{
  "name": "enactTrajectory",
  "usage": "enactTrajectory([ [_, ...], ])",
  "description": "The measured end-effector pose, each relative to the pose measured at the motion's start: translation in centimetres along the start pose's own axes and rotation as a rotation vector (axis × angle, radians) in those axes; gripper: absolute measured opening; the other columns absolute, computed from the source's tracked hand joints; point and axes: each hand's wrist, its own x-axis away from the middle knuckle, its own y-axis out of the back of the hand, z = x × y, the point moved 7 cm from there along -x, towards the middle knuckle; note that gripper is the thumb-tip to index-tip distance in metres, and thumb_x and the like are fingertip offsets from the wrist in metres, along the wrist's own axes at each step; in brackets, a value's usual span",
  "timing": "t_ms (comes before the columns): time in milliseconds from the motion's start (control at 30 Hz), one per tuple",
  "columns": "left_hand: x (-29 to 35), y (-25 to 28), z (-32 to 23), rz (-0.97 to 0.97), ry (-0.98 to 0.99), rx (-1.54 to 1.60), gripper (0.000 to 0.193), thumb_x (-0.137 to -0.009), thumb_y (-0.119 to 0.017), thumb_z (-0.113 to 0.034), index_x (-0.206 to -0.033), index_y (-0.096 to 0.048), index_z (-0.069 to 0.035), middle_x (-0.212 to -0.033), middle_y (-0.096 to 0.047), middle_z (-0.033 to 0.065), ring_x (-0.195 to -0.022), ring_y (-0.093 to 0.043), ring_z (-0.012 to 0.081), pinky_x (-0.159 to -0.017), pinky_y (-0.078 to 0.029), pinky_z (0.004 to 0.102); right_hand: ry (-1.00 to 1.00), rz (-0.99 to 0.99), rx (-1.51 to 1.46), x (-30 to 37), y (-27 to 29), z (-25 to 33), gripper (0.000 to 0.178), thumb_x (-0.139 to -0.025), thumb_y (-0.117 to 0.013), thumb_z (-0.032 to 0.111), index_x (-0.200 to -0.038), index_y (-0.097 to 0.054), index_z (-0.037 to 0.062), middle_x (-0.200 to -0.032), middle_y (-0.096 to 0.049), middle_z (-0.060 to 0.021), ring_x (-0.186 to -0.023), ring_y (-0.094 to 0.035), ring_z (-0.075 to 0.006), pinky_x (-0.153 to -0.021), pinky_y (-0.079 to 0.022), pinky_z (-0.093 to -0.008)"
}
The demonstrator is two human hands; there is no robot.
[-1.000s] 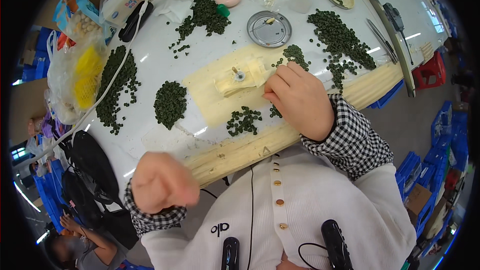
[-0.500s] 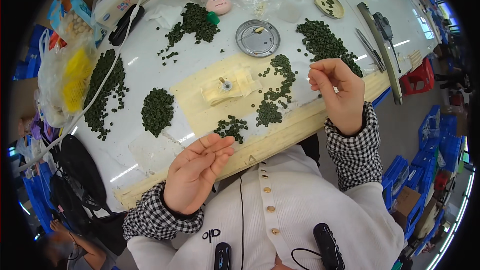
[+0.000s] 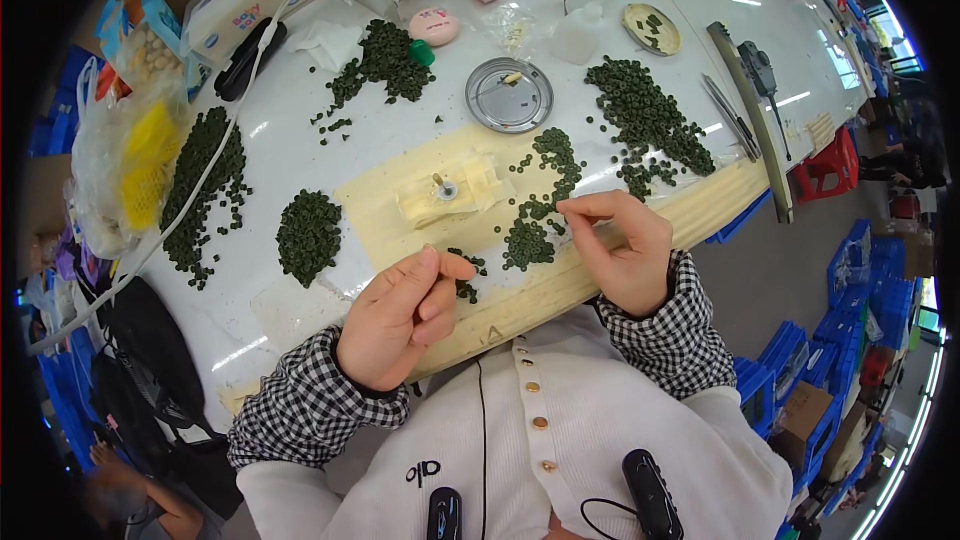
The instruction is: Manually assembling small green plastic components onto a base at a factory workstation.
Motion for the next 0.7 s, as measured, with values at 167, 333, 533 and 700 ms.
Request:
enactTrajectory([
  [167,-0.2,-0.4,-0.4,0.006,-0.031,-0.091,0.03,-0.101,-0.037,-0.019,-0.116,-0.052,0.002,-0.102,-0.059,0.0084,-0.072,-0.054,0.0104,-0.068,-0.045,0.0194,0.052,-0.023,0.033,-0.1,-0.5,0.4,0.019,-0.072,-0.065,-0.009,-0.088,-0.067,-0.001,-0.081,-0.065,-0.011,-0.07,-0.063,-0.0209,-0.063,-0.049,-0.0276],
  [333,-0.7,0.3,-0.4,0.018,-0.028,-0.041,0.027,-0.099,-0.041,-0.015,-0.118,-0.051,0.001,-0.113,-0.061,0.0142,-0.084,-0.062,0.0139,-0.075,-0.051,0.0227,0.134,0.021,0.045,-0.4,-0.7,1.0,0.02,-0.07,-0.066,-0.01,-0.088,-0.067,0.0001,-0.081,-0.063,-0.0105,-0.071,-0.06,-0.0211,-0.062,-0.048,-0.0279],
  [533,-0.7,1.2,-0.3,0.19,-0.063,-0.128,0.022,-0.096,-0.05,-0.012,-0.113,-0.056,0.0,-0.099,-0.065,0.0094,-0.081,-0.062,0.0106,-0.07,-0.051,0.0217,0.192,0.08,0.084,-0.5,-1.4,1.4,0.022,-0.071,-0.066,-0.011,-0.09,-0.068,0.0003,-0.081,-0.062,-0.0092,-0.071,-0.059,-0.0198,-0.061,-0.046,-0.0274],
  [700,-0.7,1.0,-0.5,0.194,-0.07,-0.068,0.024,-0.095,-0.051,-0.01,-0.116,-0.057,0.0,-0.097,-0.064,0.0059,-0.082,-0.061,0.0096,-0.073,-0.05,0.0219,0.172,0.05,0.117,-0.3,-1.4,1.6,0.024,-0.071,-0.065,-0.012,-0.093,-0.068,-0.002,-0.084,-0.063,-0.0107,-0.074,-0.06,-0.0208,-0.063,-0.048,-0.0265],
])
